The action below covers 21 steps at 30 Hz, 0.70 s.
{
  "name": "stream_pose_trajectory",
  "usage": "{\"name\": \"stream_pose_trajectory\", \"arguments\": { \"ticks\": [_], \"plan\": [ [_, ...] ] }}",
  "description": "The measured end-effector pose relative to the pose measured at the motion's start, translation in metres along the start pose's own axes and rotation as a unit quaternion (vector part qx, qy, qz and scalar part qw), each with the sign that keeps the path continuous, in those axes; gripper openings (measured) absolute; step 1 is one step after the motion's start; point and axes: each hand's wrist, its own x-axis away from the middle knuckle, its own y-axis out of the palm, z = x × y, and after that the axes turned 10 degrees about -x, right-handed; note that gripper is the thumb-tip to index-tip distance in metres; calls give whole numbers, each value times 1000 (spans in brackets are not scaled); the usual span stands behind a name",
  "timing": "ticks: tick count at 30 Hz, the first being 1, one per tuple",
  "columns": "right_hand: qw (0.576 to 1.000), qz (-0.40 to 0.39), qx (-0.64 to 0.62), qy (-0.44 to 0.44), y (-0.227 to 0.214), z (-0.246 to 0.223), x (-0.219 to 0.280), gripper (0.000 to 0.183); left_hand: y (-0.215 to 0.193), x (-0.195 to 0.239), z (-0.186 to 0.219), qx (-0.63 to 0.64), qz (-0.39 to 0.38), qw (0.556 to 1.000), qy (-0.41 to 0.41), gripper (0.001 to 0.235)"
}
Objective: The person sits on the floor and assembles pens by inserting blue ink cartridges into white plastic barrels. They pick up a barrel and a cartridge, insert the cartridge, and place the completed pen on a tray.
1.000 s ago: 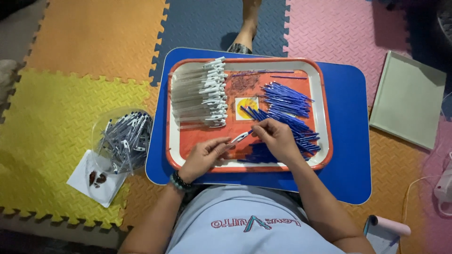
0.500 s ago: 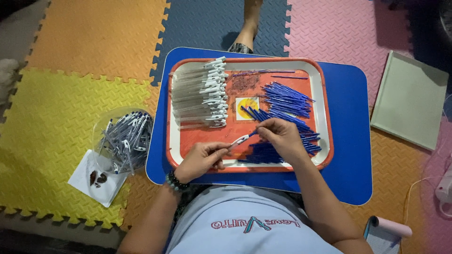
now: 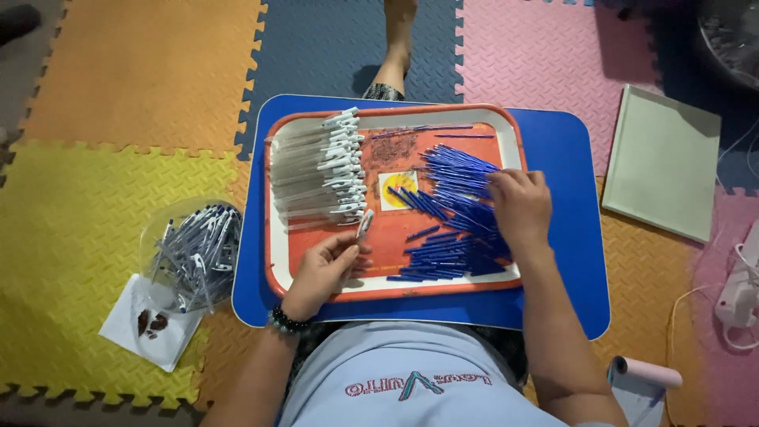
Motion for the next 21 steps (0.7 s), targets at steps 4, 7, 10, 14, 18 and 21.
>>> {"name": "stream_pose_trajectory", "arguments": {
  "ticks": [4, 7, 10, 14, 18, 21],
  "plan": [
    [998, -50, -21, 22, 4, 12, 12, 18, 0, -3, -1, 84, 4, 996, 5, 43],
    [998, -56, -24, 33, 6, 10, 18, 20, 0, -2, 2, 122, -5, 992, 24, 38],
    [993, -44, -92, 53, -5, -2, 16, 18, -2, -9, -9, 154, 5, 988, 18, 43],
    [984, -21, -155, 82, -22, -20, 11, 16, -6, -12, -13, 165, -9, 986, 9, 42],
    [966, 28, -245, 79, -48, -50, -2, 13, -3, -10, -18, 57, 3, 998, 36, 37],
    [959, 25, -280, 46, -58, -81, -6, 11, -3, 1, -11, -43, 1, 999, 27, 36]
  ]
}}
